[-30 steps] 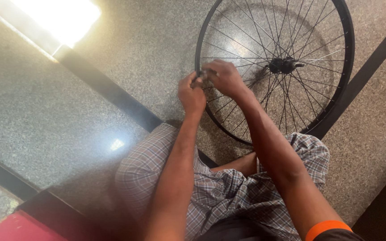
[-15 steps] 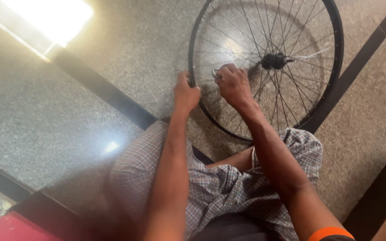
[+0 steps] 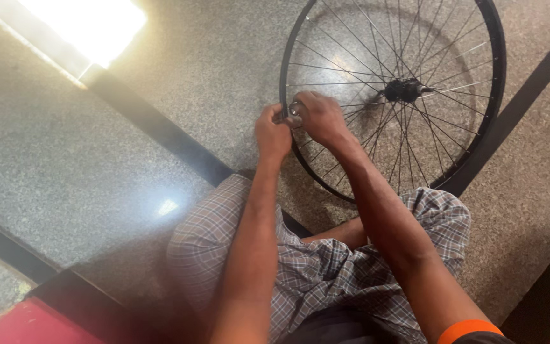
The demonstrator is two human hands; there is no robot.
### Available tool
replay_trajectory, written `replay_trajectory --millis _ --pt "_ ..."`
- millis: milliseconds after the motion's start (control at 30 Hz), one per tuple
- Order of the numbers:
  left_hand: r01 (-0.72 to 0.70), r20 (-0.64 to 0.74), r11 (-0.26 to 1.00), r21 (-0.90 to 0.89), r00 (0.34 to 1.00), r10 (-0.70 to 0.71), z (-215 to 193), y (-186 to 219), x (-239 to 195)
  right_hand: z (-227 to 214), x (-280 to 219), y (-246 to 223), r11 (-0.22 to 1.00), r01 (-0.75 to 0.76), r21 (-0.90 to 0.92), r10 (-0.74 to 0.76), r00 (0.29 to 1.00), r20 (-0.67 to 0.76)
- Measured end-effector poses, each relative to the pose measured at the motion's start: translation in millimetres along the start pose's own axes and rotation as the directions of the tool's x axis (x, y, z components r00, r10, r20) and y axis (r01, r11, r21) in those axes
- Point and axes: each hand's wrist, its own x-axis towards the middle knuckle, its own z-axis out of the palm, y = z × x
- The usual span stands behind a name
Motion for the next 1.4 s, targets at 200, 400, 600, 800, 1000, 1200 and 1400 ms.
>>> replay_trajectory --millis 200,400,600,800,1000,1200,1400 --pt "0.015 -0.069 0.996 -0.090 0.997 -0.022 7.2 -1.0 0.7 2.0 -12.9 4.0 0.896 0.431 -0.103 -0.436 0.812 -0.388" --pt "-0.021 -0.070 0.989 -0.143 0.997 0.011 11.4 -4.1 0.1 -7.5 8.6 -36.0 0.939 -0.120 -0.322 0.123 0.992 -0.010" --pt "-0.054 -0.105 0.998 -0.011 0.993 0.053 10.2 -12.9 1.6 -24.7 -10.1 -24.0 0.954 0.065 0.293 -0.067 0.998 -0.004" --pt "-0.052 -0.124 0.998 -0.036 0.991 0.047 12.4 -8.2 2.9 -8.1 -1.3 -33.4 0.994 -0.106 -0.009 0.103 0.982 -0.156" --pt "0.038 -0.070 0.999 -0.024 0.997 -0.040 4.3 9.1 -1.4 -21.5 1.2 -31.2 0.989 -0.144 -0.042 0.148 0.980 0.136" --pt "0.072 -0.080 0.997 -0.010 0.994 -0.072 7.5 13.5 -2.8 -15.9 -1.7 -24.9 0.994 -0.058 0.096 0.074 0.984 -0.162" --pt "-0.069 -0.149 0.998 0.003 0.987 0.069 9.4 -1.3 1.4 -17.5 3.7 -39.1 0.977 -0.057 -0.204 0.050 0.998 -0.038"
